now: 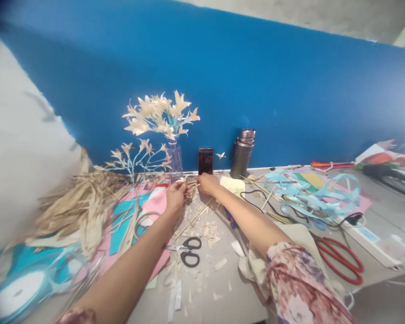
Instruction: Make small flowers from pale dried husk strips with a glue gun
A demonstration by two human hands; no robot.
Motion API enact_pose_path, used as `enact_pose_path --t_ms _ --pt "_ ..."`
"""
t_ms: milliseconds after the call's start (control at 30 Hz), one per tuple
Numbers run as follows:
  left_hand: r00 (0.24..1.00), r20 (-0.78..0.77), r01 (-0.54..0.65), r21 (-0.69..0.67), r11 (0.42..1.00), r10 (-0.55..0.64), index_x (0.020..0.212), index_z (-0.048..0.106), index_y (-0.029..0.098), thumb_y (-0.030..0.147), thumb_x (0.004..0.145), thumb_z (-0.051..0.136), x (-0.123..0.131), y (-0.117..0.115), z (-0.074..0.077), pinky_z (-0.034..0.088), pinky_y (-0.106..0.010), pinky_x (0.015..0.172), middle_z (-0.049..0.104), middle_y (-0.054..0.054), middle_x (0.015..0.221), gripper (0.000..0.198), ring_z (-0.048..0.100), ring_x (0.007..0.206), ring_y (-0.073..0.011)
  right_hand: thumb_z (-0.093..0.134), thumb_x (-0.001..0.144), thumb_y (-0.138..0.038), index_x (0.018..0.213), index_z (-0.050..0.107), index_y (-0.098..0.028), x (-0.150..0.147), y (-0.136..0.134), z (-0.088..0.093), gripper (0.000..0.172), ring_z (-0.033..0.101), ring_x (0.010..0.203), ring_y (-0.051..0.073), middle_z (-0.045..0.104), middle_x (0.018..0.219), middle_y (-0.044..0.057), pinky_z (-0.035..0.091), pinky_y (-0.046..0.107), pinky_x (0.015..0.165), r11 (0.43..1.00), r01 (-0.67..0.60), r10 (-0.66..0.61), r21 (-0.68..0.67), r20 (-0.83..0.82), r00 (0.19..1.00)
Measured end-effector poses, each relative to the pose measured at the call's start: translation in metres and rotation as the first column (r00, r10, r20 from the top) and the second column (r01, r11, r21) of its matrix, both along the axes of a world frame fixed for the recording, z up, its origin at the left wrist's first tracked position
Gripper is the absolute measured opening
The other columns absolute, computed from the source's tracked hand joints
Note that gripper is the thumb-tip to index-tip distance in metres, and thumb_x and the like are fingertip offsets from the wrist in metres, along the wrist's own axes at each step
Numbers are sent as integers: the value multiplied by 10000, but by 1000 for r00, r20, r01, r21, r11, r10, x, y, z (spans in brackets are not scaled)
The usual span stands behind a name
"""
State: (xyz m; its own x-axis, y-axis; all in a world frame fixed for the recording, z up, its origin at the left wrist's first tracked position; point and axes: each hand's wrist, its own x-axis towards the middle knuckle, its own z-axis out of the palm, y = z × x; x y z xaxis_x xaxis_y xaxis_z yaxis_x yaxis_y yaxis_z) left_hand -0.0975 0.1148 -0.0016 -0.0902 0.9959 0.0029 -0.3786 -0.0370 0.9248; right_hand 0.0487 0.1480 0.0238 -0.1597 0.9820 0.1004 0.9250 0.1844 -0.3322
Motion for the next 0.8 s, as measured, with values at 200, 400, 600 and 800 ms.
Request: enact_pose_path --t_ms 200,400,600,800 --pt "1000 17 -5 -18 1000 5 760 549 167 316 687 749 1 1 -1 353 -169 421 608 25 619 261 529 463 -71 624 818 -229 923 759 -177 -4 5 -7 179 637 1074 310 659 1144 169 452 358 886 997 71 -72 -17 -29 997" --pt "992 121 38 -11 999 -37 773 545 169 340 667 781 -2 1 0 369 -170 443 600 27 639 311 540 493 -70 631 822 -295 818 747 -144 9 12 -2 190 630 720 184 712 775 78 436 247 610 996 54 -75 -71 -344 936" --pt "957 236 173 2 985 -168 803 548 172 381 640 820 -4 -5 7 457 -208 515 632 -5 762 380 587 582 -86 709 723 -470 834 727 -153 29 -8 28 337 460 520 78 709 778 60 245 172 402 965 -159 -25 -209 -675 738" --pt "939 212 270 31 962 -270 782 599 150 345 631 838 8 -14 11 449 -201 500 675 -44 791 343 623 627 -114 765 642 -456 742 703 -150 26 -50 26 327 404 479 60 676 709 45 208 174 392 952 -168 -104 -258 -783 613"
